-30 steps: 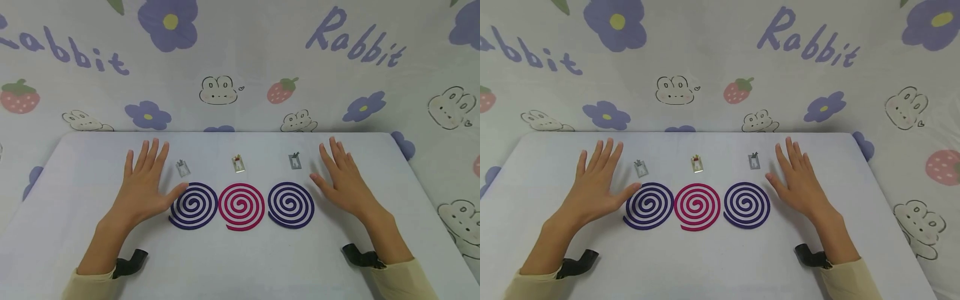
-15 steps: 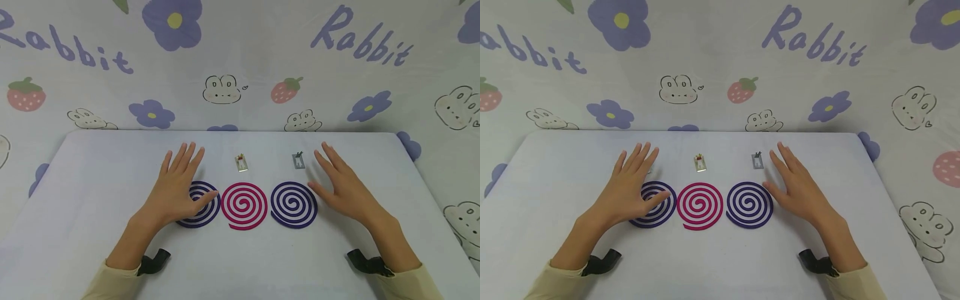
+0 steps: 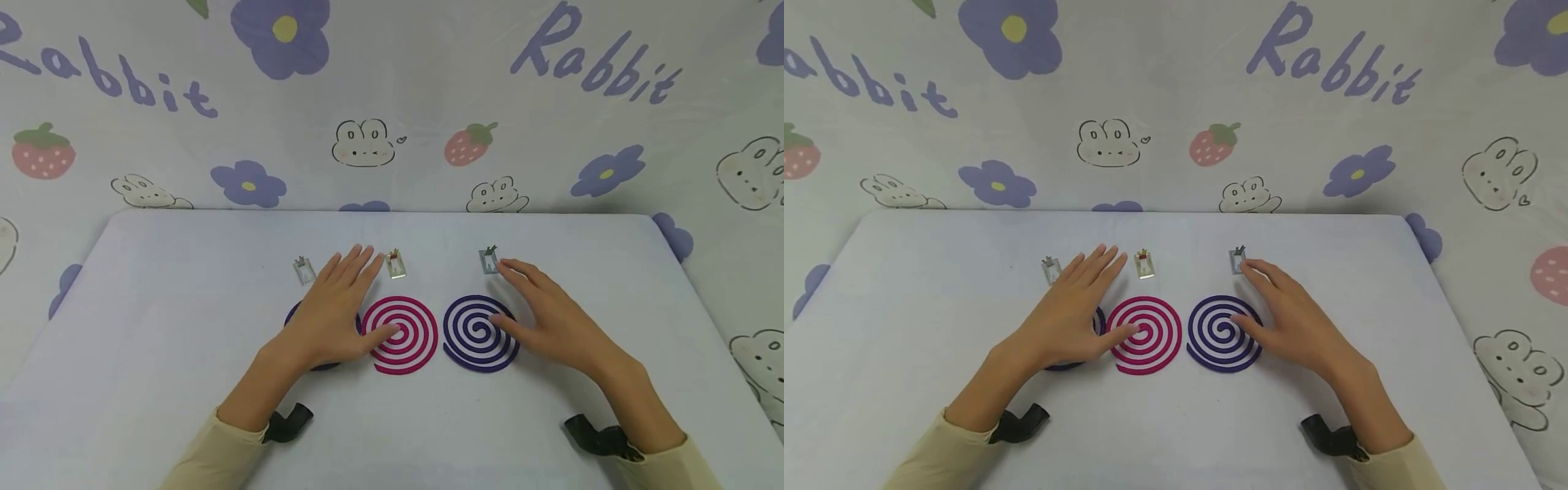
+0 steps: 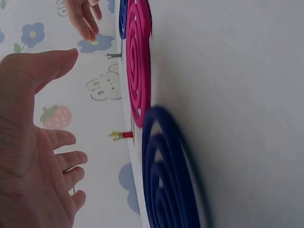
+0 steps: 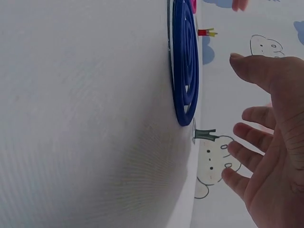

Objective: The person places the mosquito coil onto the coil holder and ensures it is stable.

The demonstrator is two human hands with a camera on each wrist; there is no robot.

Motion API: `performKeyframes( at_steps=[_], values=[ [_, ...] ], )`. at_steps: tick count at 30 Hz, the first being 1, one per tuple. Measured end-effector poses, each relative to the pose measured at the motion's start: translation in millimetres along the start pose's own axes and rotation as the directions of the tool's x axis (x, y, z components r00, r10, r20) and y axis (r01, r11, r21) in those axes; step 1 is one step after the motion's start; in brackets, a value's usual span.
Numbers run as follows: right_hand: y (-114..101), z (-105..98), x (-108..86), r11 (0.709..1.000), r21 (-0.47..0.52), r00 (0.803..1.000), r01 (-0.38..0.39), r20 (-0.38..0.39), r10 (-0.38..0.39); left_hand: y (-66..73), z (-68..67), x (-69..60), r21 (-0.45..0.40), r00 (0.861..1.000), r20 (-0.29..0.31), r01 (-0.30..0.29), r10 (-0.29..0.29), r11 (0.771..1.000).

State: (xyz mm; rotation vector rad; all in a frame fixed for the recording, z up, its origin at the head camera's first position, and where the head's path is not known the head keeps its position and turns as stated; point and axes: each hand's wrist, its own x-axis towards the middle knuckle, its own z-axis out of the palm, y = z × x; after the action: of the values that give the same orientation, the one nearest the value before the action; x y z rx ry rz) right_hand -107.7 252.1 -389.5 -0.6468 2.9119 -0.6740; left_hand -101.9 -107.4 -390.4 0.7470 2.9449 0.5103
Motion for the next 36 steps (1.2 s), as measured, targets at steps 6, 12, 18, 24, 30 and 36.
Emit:
performKeyframes(
  at_steps=[6,12,18,24,30,36],
  values=[
    [-2,2,-6.4,1.0,0.005,0.998,-0.004,0.059,0.004,19.1,11.4,12.4,-0.028,0.997,0.026,-0.072,0.073,0.997],
    [-4,7,-5.4,1.0,0.008,0.994,0.01,0.11,-0.011,32.1,18.3,22.8,-0.032,0.99,0.082,-0.113,0.115,0.993],
    [-2,12,-6.0,0.999,0.012,0.99,0.045,0.13,-0.046,49.4,23.5,34.7,0.003,0.978,0.169,-0.128,0.126,0.992],
    [1,14,-9.1,0.998,0.021,0.989,0.067,0.127,-0.069,65.2,28.9,44.4,0.041,0.964,0.215,-0.168,0.155,0.985],
    [4,16,-10.4,0.996,0.036,0.987,0.077,0.137,-0.081,76.8,31.8,48.5,0.066,0.956,0.243,-0.183,0.162,0.981],
    [6,15,-10.5,0.996,0.047,0.985,0.073,0.154,-0.08,87.4,34.8,49.8,0.089,0.95,0.273,-0.183,0.152,0.979]
  ],
)
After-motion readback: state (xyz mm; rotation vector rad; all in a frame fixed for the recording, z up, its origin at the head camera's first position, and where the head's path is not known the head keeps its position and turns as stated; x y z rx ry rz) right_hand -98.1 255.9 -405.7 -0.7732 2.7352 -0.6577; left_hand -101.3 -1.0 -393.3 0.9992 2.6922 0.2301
